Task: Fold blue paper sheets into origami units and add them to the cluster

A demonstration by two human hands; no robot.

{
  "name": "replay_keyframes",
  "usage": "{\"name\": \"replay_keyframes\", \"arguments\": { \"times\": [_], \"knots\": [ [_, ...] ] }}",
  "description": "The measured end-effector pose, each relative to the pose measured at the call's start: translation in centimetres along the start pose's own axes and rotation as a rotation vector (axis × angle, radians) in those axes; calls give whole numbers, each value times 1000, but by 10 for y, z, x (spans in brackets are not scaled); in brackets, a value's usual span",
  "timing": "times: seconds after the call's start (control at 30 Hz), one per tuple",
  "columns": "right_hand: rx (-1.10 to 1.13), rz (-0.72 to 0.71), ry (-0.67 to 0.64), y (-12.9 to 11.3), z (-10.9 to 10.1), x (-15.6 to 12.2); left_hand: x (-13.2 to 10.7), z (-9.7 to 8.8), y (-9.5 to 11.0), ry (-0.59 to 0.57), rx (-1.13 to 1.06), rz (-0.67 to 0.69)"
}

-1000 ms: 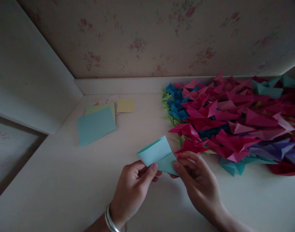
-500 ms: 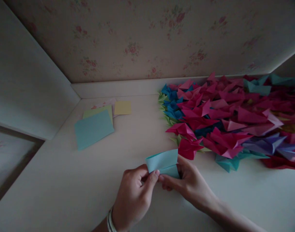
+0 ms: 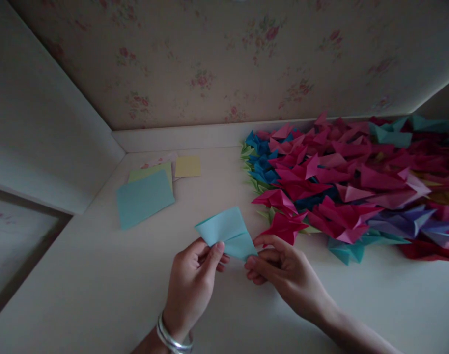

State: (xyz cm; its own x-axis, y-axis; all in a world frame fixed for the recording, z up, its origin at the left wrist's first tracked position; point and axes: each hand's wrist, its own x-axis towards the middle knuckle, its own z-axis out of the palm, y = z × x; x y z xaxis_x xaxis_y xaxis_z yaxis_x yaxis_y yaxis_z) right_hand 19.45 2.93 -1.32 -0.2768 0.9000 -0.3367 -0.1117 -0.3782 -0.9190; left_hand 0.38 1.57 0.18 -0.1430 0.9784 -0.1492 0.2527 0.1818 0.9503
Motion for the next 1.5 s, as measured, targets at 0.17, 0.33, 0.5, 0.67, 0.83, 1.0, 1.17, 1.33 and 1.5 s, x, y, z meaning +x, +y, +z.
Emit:
{"name": "replay_keyframes", "arguments": {
  "times": [0.17,0.33,0.5,0.67,0.83,1.0,1.17,1.33,1.5],
  "knots": [
    [-54,-71,69,3,-1,0,2,-1,-1,72,38,22],
    [-279,-349,229,13,-3,-6,1,-1,-2,122,129,112],
    [-500,-735,173,22,-3,-16,-2,-1,-6,132,205,228],
    [-861,-944,100,26,-7,-20,-5,4,-8,113,335,246],
    [-982,-962,122,20,-12,-16,-10,5,-5,10,158,242],
    [-806,-930,161,11,-11,-11,-12,2,-2,-58,-154,104],
    [-527,-662,203,8,-10,-10,-13,1,0,-115,-78,209],
    [-377,-446,230,5,-9,-10,-12,2,1,-89,43,324],
    [-201,-399,224,6,-5,-8,-9,3,1,-54,-9,342]
  ]
}}
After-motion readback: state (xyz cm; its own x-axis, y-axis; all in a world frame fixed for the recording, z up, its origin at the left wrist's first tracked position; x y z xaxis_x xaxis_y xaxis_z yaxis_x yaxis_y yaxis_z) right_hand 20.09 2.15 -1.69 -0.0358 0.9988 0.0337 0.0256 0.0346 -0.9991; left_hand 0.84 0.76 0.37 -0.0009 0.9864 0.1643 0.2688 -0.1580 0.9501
